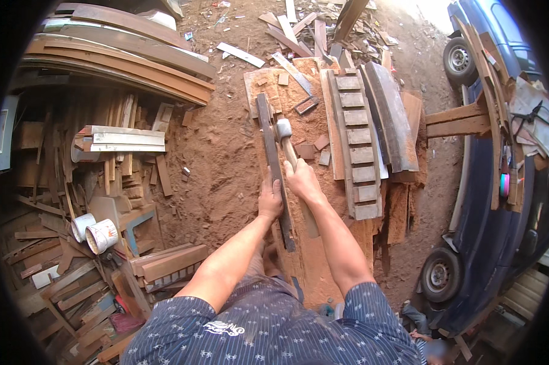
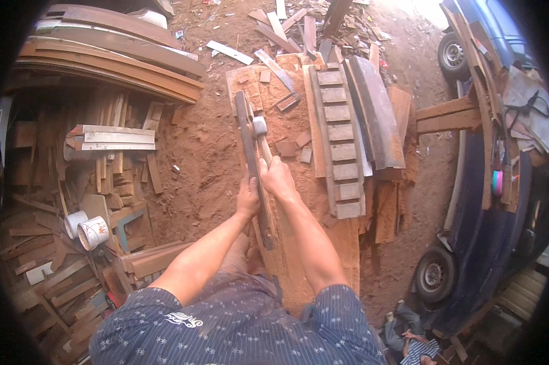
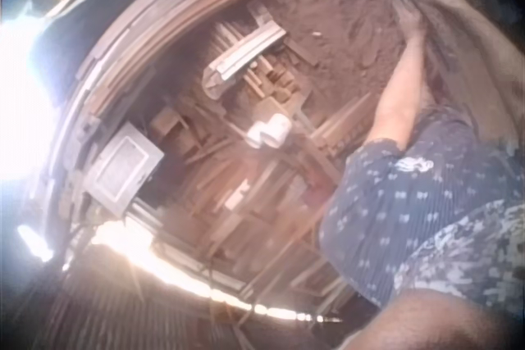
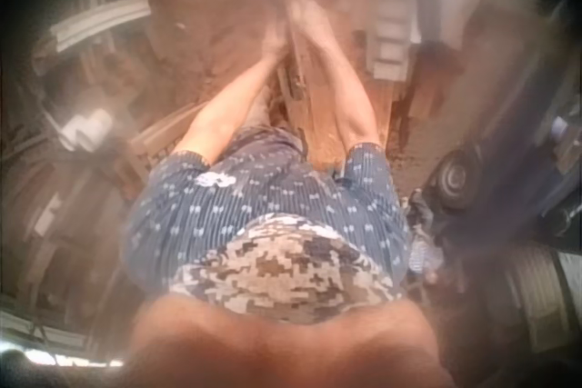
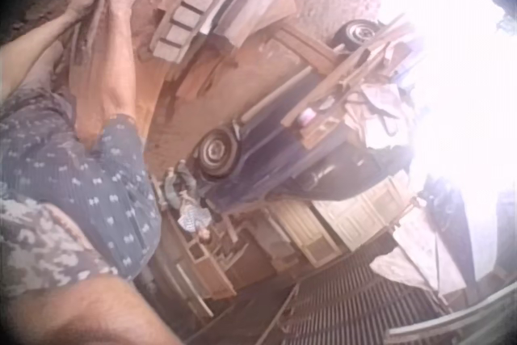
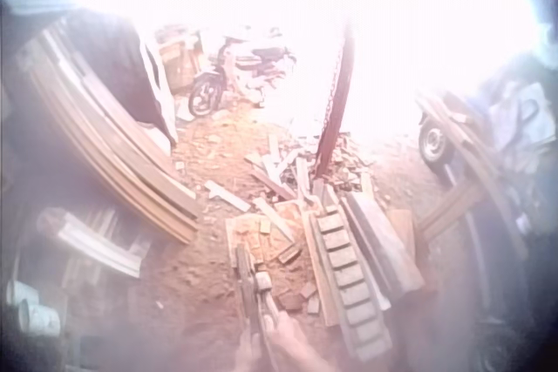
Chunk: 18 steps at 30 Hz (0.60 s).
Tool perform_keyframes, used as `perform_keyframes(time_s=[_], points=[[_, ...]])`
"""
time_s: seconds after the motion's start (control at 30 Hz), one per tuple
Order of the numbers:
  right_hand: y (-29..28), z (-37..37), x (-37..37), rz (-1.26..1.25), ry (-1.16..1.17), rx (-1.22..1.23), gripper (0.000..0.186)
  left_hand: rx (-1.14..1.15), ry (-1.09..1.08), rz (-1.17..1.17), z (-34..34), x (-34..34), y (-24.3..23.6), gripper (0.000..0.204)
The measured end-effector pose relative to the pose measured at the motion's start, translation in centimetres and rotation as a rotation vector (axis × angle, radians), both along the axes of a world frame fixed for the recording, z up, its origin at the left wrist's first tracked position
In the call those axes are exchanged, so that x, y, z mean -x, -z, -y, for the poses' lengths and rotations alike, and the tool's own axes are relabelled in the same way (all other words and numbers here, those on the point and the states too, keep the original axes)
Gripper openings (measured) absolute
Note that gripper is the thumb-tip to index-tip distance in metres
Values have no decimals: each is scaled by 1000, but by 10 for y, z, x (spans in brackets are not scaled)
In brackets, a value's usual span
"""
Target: The person uses a circular saw to cut a long wooden plank into smaller sections. They then use a hammer to split the cut pieces into thinner strips. The person handles the wood and tools directly, working in an outdoor area with scattered debris.
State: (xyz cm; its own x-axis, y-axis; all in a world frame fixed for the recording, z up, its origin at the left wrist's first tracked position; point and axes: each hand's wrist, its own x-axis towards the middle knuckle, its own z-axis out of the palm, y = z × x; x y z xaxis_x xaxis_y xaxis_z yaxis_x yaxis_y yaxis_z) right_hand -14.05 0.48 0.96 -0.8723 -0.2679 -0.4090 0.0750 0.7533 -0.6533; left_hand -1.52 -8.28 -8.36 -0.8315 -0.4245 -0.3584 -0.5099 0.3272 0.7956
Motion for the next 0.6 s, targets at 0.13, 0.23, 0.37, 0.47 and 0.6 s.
perform_keyframes(time_s=[0.13,0.23,0.37,0.47,0.6], points=[[86,-35,-9,-125,22,-82,43,59,8,-77,-2,15,1,65],[46,-21,-2,50,194,285,43,14,0,23,2,-5,-8,65],[-58,8,14,8,313,571,40,65,-13,12,5,1,-1,65],[-23,5,8,-61,280,536,37,80,-5,-12,3,3,4,65],[41,-13,13,223,65,81,51,2,-17,28,-2,-1,-4,61]])
